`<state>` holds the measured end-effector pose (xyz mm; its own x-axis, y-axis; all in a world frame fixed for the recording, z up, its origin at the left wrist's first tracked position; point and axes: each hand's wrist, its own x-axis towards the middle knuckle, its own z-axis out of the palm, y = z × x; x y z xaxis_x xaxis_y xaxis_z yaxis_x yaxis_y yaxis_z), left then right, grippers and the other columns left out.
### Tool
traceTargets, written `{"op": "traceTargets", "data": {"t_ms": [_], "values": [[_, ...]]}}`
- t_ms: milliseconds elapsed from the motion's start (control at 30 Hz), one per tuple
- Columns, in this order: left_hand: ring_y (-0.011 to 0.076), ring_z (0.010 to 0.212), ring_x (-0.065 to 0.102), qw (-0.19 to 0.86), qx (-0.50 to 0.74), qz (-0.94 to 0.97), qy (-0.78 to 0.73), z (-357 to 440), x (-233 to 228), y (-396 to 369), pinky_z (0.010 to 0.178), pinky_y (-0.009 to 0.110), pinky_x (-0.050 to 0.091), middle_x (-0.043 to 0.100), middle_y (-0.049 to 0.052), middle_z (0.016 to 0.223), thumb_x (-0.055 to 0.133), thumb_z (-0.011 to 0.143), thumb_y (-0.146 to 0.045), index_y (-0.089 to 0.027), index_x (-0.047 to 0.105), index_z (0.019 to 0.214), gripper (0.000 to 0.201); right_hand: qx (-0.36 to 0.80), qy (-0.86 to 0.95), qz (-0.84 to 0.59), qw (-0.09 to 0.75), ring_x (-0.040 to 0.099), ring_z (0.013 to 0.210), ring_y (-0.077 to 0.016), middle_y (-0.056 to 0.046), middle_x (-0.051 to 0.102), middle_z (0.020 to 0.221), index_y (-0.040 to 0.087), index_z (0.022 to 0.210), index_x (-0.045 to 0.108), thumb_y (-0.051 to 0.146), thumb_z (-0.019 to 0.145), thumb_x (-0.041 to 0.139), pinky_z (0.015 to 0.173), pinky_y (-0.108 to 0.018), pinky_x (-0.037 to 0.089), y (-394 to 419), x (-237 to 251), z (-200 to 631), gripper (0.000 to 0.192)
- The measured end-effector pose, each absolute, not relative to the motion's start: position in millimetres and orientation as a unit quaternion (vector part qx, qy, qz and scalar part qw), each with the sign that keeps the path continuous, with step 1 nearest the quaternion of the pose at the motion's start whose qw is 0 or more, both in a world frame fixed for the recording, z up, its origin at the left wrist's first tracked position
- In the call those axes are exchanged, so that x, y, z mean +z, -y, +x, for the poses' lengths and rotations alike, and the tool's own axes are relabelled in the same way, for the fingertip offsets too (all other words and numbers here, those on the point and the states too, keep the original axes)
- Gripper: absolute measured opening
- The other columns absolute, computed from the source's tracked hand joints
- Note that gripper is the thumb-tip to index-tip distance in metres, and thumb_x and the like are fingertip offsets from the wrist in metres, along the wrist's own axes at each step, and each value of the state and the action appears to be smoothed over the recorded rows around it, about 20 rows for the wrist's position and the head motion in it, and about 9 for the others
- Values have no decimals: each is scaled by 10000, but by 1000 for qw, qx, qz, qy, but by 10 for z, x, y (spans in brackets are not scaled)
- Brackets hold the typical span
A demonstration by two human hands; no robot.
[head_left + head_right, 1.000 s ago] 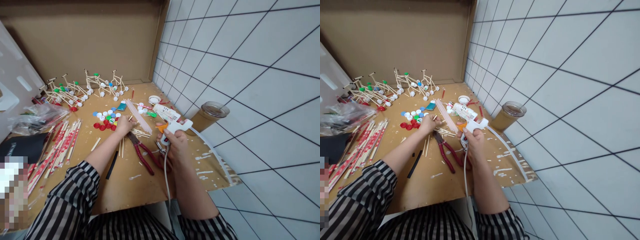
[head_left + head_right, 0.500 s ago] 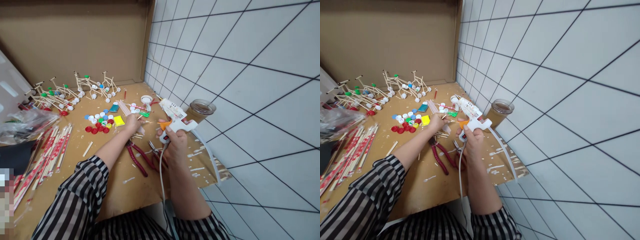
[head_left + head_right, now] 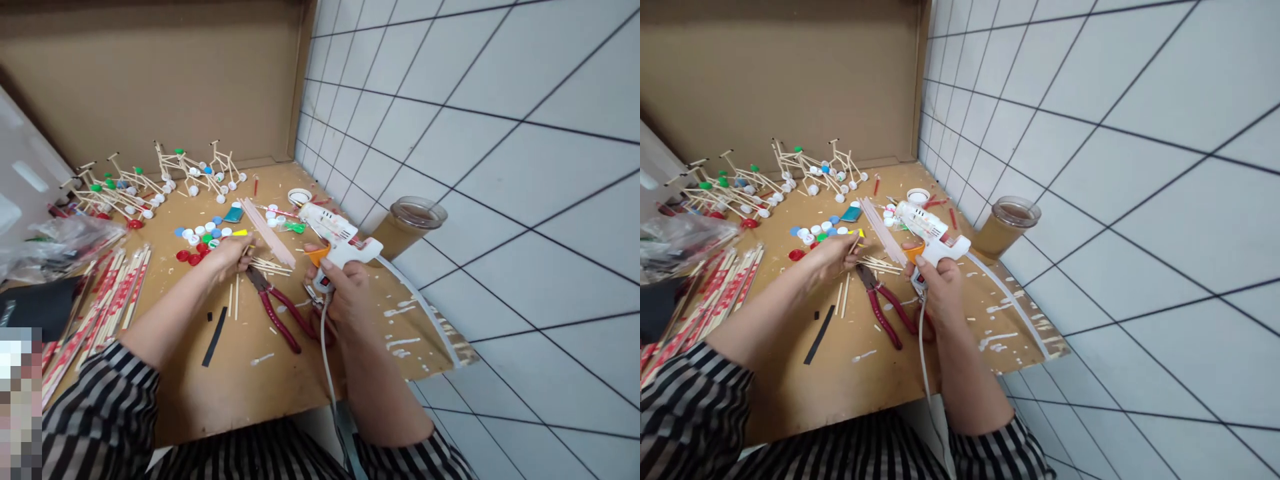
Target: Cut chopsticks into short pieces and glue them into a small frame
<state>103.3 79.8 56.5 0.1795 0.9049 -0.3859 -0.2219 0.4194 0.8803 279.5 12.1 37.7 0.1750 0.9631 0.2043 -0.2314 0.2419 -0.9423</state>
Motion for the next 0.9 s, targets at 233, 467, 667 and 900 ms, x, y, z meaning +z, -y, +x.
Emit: {"op": "traceTargets", "data": {"t_ms": [233,467,667,900], "values": [[52,459,495,733,463,253,-430,324,570,-139,433,144,381,583,30,549,589,728,-51,-91,680,788,116,493,531,-446,525,466,452,-107,-13,589,516,180,515,576,425,611,694,426,-238,374,-78,427,2624,288],[99,611,632,731,490,217,-423,213,481,-70,482,153,441,701,84,717,599,729,-47,-115,647,715,85,505,597,-442,440,487,458,-113,7,585,495,179,623,659,402,557,742,424,-228,393,-78,705,2408,247],[91,598,624,741,508,191,-397,145,411,-83,508,168,463,690,71,733,616,726,-57,-123,625,686,77,536,590,-407,446,460,426,-115,0,571,475,166,668,674,454,597,696,420,-244,343,-233,542,2304,298],[53,467,555,727,515,157,-427,100,364,-93,459,146,446,632,16,586,603,724,-31,-122,603,632,130,600,534,-384,456,435,396,-113,13,524,448,160,736,682,434,598,690,393,-250,297,-260,376,2367,307]]}}
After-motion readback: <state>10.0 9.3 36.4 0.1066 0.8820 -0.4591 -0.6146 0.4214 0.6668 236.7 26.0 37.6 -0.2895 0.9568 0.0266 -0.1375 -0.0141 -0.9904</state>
